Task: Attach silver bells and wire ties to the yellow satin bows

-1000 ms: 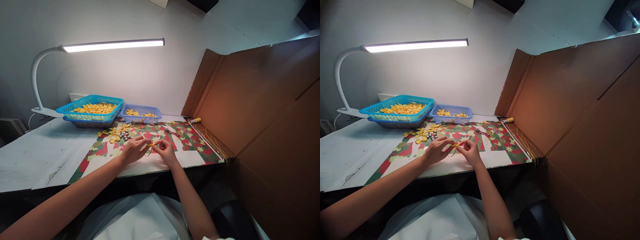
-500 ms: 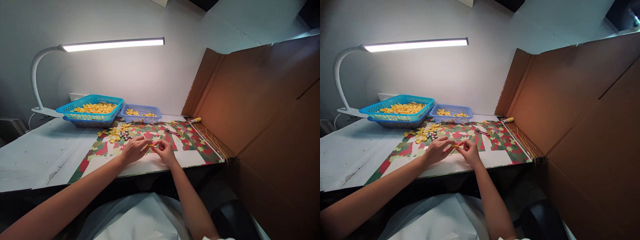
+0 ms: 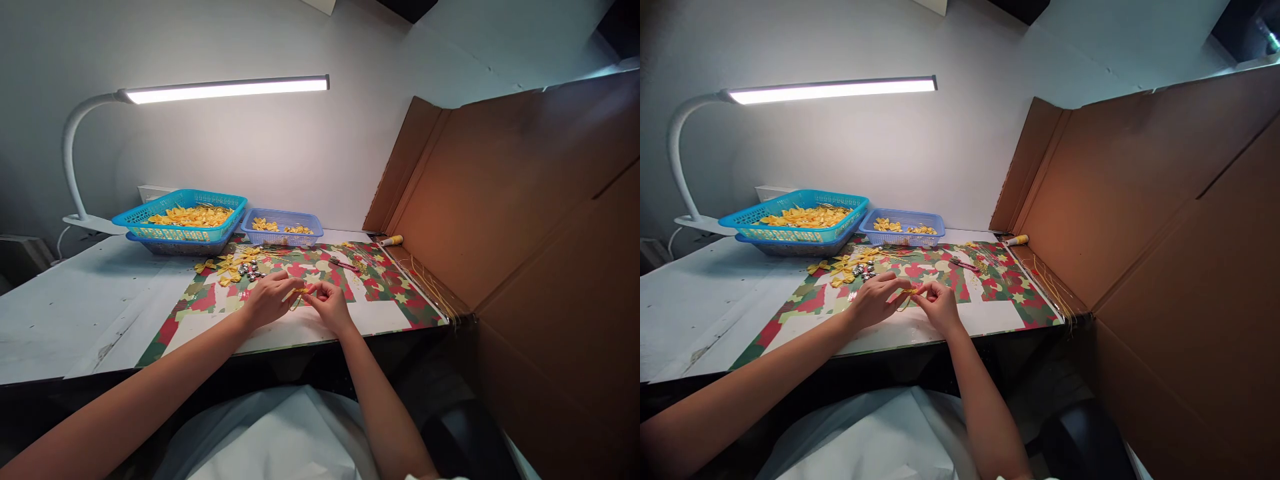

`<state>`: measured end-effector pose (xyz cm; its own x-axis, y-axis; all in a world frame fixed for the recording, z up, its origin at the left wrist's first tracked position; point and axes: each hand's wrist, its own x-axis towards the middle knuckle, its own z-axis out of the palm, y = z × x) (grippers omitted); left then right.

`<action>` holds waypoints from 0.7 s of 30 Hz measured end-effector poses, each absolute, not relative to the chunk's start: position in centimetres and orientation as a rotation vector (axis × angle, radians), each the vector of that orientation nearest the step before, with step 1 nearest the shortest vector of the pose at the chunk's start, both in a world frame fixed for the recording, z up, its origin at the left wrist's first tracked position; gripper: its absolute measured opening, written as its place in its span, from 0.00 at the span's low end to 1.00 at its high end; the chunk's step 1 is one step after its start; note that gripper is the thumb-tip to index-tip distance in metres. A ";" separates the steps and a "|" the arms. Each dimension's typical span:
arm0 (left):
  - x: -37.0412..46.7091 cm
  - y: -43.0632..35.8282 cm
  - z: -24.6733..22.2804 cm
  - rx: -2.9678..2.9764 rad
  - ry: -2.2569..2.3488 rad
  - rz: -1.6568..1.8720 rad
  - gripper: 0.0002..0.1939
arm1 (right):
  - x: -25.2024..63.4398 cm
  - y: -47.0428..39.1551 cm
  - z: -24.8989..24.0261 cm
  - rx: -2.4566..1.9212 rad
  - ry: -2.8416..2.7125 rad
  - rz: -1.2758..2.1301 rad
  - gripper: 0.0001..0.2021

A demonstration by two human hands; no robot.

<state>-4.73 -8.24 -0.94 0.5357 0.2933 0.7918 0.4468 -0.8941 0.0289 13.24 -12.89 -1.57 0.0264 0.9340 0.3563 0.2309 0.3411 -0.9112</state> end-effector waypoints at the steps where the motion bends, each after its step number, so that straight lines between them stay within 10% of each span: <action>1: -4.7 -8.2 -0.9 -2.582 -0.626 -1.290 0.06 | 13.2 -12.9 -1.5 -1.126 -1.466 0.766 0.12; 21: -4.7 -8.4 -0.8 -2.512 -0.587 -1.286 0.04 | 13.1 -13.2 -1.5 -1.148 -1.461 0.655 0.12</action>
